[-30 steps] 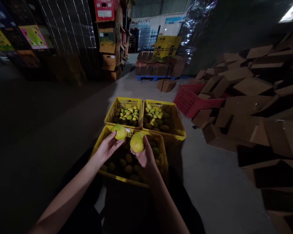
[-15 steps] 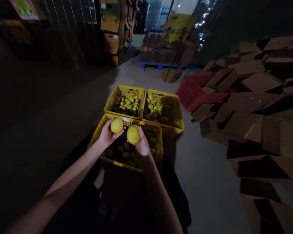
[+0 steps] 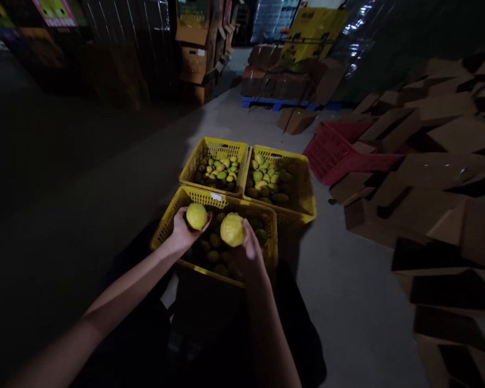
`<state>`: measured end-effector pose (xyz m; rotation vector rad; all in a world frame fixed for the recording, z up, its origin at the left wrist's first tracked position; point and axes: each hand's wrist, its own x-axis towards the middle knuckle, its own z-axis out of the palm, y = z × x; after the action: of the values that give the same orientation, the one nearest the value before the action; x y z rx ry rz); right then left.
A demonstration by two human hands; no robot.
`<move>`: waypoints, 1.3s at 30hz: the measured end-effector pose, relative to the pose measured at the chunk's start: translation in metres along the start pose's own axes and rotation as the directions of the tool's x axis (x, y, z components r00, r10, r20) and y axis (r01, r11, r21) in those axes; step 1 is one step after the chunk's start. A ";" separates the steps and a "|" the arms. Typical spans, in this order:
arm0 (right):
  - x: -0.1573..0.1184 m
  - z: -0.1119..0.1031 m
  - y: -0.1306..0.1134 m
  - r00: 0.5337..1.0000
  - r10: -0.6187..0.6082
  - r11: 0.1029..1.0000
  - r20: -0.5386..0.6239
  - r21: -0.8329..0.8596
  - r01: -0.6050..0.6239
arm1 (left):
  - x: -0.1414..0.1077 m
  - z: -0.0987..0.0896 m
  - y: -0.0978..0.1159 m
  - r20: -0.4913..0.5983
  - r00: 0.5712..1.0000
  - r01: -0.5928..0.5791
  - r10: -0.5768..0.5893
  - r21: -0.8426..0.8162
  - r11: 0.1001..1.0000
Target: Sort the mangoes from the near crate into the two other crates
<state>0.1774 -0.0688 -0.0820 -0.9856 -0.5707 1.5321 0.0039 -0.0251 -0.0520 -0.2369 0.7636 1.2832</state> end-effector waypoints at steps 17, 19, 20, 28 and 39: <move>-0.005 0.045 0.005 0.957 0.154 0.954 0.246 0.214 -0.209 | -0.038 0.003 0.015 0.354 0.920 0.058 -0.167 0.299 0.953; -0.010 0.049 0.004 0.954 0.093 0.973 0.286 0.179 -0.148 | -0.040 0.004 0.014 0.450 0.877 -0.018 -0.169 0.380 0.925; -0.012 0.049 0.003 0.953 0.066 0.980 0.297 0.158 -0.117 | -0.040 0.004 0.014 0.489 0.855 -0.050 -0.171 0.407 0.912; -0.020 0.046 -0.005 0.955 -0.058 0.998 0.291 -0.020 0.066 | -0.027 -0.001 0.018 0.525 0.810 -0.105 -0.262 0.569 0.816; -0.020 0.042 -0.002 0.942 -0.179 0.954 0.283 -0.183 0.237 | -0.026 -0.002 0.023 0.557 0.766 -0.181 -0.320 0.665 0.724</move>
<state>0.1432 -0.0802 -0.0532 -0.8539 -1.0172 1.4386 -0.0204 -0.0391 -0.0319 0.7684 0.5624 0.8177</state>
